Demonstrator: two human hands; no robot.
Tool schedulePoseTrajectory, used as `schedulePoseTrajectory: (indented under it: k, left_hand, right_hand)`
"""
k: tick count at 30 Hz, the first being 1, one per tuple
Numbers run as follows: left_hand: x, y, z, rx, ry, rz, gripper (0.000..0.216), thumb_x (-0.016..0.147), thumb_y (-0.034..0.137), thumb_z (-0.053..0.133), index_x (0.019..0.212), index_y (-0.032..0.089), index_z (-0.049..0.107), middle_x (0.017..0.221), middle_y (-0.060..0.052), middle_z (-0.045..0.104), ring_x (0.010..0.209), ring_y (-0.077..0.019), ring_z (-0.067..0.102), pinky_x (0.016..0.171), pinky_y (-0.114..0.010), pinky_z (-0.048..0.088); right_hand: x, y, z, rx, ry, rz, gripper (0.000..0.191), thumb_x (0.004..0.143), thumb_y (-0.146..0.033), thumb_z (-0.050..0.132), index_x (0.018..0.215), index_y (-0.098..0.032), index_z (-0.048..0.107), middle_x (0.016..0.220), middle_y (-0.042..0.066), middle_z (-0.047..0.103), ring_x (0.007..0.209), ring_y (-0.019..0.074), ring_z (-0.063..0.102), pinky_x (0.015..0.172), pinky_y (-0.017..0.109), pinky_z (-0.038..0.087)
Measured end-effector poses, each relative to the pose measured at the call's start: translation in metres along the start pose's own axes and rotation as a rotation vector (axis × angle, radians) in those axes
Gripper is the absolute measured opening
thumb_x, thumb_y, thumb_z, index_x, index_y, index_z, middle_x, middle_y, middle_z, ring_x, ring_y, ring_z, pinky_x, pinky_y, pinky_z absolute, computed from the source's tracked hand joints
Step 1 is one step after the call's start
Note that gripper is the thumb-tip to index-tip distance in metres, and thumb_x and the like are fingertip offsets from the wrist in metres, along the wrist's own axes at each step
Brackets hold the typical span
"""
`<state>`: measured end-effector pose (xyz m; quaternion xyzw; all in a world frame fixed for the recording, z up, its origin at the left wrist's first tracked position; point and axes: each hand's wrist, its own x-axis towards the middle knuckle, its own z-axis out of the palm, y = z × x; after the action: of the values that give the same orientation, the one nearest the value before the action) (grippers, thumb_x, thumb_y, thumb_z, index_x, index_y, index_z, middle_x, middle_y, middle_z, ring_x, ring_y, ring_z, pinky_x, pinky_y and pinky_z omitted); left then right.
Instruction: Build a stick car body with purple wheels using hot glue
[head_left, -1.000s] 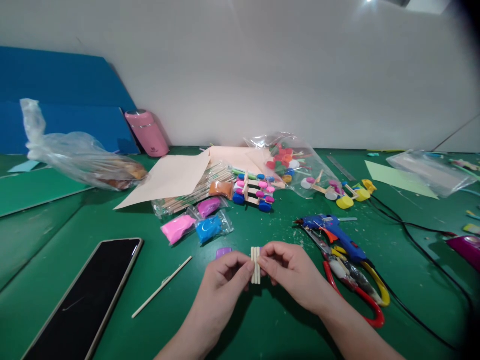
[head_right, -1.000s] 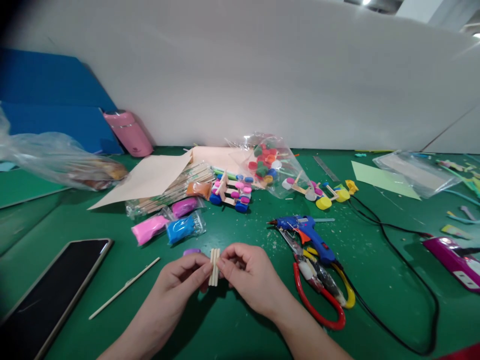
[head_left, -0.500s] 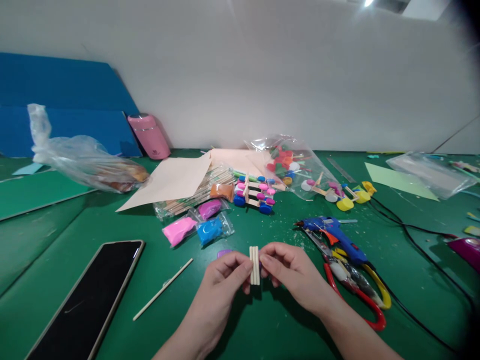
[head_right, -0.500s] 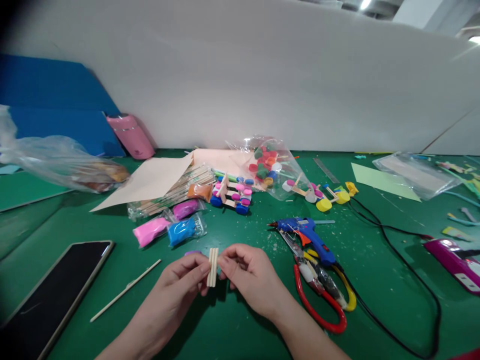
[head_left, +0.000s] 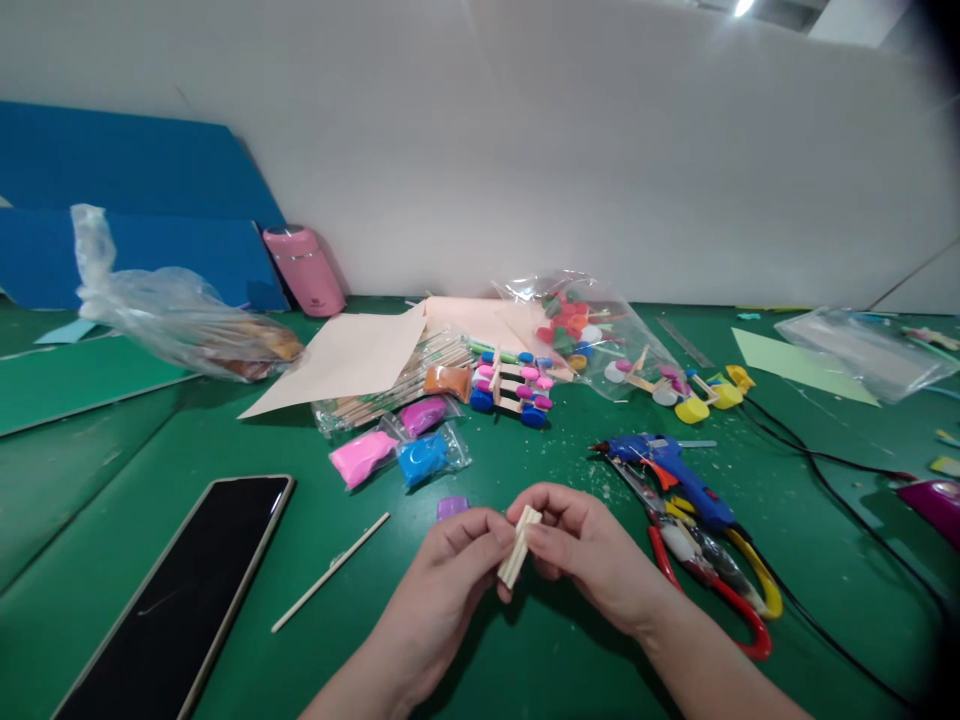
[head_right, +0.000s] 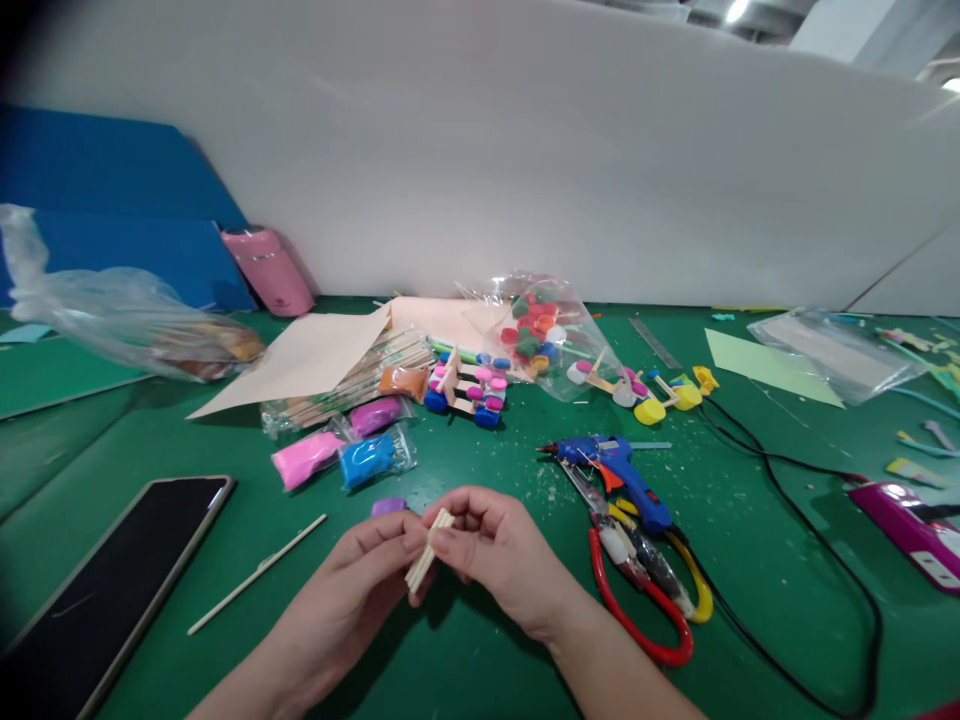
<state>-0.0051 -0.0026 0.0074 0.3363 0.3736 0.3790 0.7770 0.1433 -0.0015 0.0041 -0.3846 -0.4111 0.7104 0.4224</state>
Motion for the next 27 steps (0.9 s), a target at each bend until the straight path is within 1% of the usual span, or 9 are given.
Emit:
schedulePoseTrajectory:
  k: [3, 6, 9, 11, 13, 17, 22, 27]
  left_hand:
    - [-0.0020, 0.0025, 0.0021, 0.254, 0.088, 0.162, 0.013, 0.075, 0.025, 0.057, 0.077, 0.014, 0.064, 0.067, -0.003, 0.063, 0.059, -0.0117, 0.050, 0.055, -0.021, 0.040]
    - [-0.0030, 0.0000, 0.0025, 0.552, 0.198, 0.382, 0.022, 0.069, 0.020, 0.061, 0.091, 0.016, 0.063, 0.077, -0.004, 0.066, 0.067, -0.0159, 0.056, 0.062, -0.025, 0.044]
    - [-0.0032, -0.0047, 0.0009, 0.802, 0.269, 0.573, 0.024, 0.069, 0.016, 0.060, 0.092, 0.018, 0.063, 0.073, -0.003, 0.067, 0.065, -0.0162, 0.058, 0.061, -0.025, 0.046]
    - [-0.0036, -0.0061, -0.0004, 0.909, 0.290, 0.671, 0.023, 0.069, 0.015, 0.060, 0.091, 0.020, 0.064, 0.071, -0.002, 0.067, 0.062, -0.0153, 0.058, 0.059, -0.023, 0.046]
    - [-0.0042, -0.0054, -0.0010, 0.975, 0.299, 0.738, 0.021, 0.070, 0.013, 0.059, 0.089, 0.020, 0.065, 0.070, -0.002, 0.068, 0.061, -0.0150, 0.059, 0.057, -0.022, 0.046]
    - [-0.0057, -0.0014, 0.0002, 1.011, 0.312, 0.794, 0.019, 0.069, 0.013, 0.060, 0.087, 0.019, 0.066, 0.070, -0.003, 0.069, 0.062, -0.0161, 0.062, 0.055, -0.022, 0.046]
    - [-0.0083, -0.0004, 0.0023, 0.998, 0.322, 0.751, 0.019, 0.069, 0.014, 0.061, 0.086, 0.021, 0.067, 0.073, -0.003, 0.070, 0.064, -0.0170, 0.063, 0.056, -0.023, 0.047]
    - [-0.0096, -0.0012, 0.0016, 0.972, 0.311, 0.750, 0.020, 0.069, 0.013, 0.061, 0.086, 0.022, 0.067, 0.074, -0.003, 0.070, 0.063, -0.0165, 0.062, 0.056, -0.022, 0.047]
  right_hand:
    - [0.0007, 0.0013, -0.0016, 0.049, 0.070, -0.068, 0.020, 0.072, -0.031, 0.068, 0.084, -0.016, 0.061, 0.062, -0.003, 0.053, 0.048, 0.0052, 0.039, 0.045, 0.017, 0.028]
    - [0.0005, 0.0029, -0.0024, 0.101, 0.104, -0.126, 0.018, 0.072, -0.029, 0.067, 0.084, -0.017, 0.061, 0.064, -0.004, 0.052, 0.049, 0.0049, 0.040, 0.047, 0.017, 0.031]
    - [-0.0003, 0.0047, -0.0020, 0.124, 0.102, -0.142, 0.018, 0.072, -0.028, 0.068, 0.084, -0.018, 0.061, 0.065, -0.004, 0.052, 0.051, 0.0053, 0.041, 0.047, 0.016, 0.033]
    - [-0.0009, 0.0059, -0.0017, 0.115, 0.098, -0.147, 0.018, 0.072, -0.028, 0.068, 0.085, -0.018, 0.061, 0.065, -0.003, 0.052, 0.051, 0.0054, 0.042, 0.048, 0.016, 0.035]
    - [-0.0016, 0.0065, -0.0016, 0.095, 0.093, -0.157, 0.019, 0.072, -0.029, 0.067, 0.086, -0.018, 0.060, 0.065, -0.003, 0.052, 0.052, 0.0054, 0.042, 0.048, 0.016, 0.035]
    - [-0.0027, 0.0041, -0.0011, 0.042, 0.073, -0.195, 0.019, 0.072, -0.029, 0.068, 0.086, -0.019, 0.060, 0.065, -0.003, 0.053, 0.052, 0.0055, 0.043, 0.048, 0.015, 0.036]
    - [-0.0040, -0.0009, 0.0009, -0.004, 0.086, -0.248, 0.017, 0.070, -0.027, 0.070, 0.083, -0.020, 0.060, 0.065, -0.004, 0.053, 0.055, 0.0065, 0.045, 0.050, 0.016, 0.037]
    - [-0.0051, -0.0006, 0.0011, -0.011, 0.093, -0.245, 0.018, 0.069, -0.028, 0.070, 0.081, -0.020, 0.060, 0.065, -0.003, 0.052, 0.055, 0.0077, 0.045, 0.052, 0.018, 0.037]
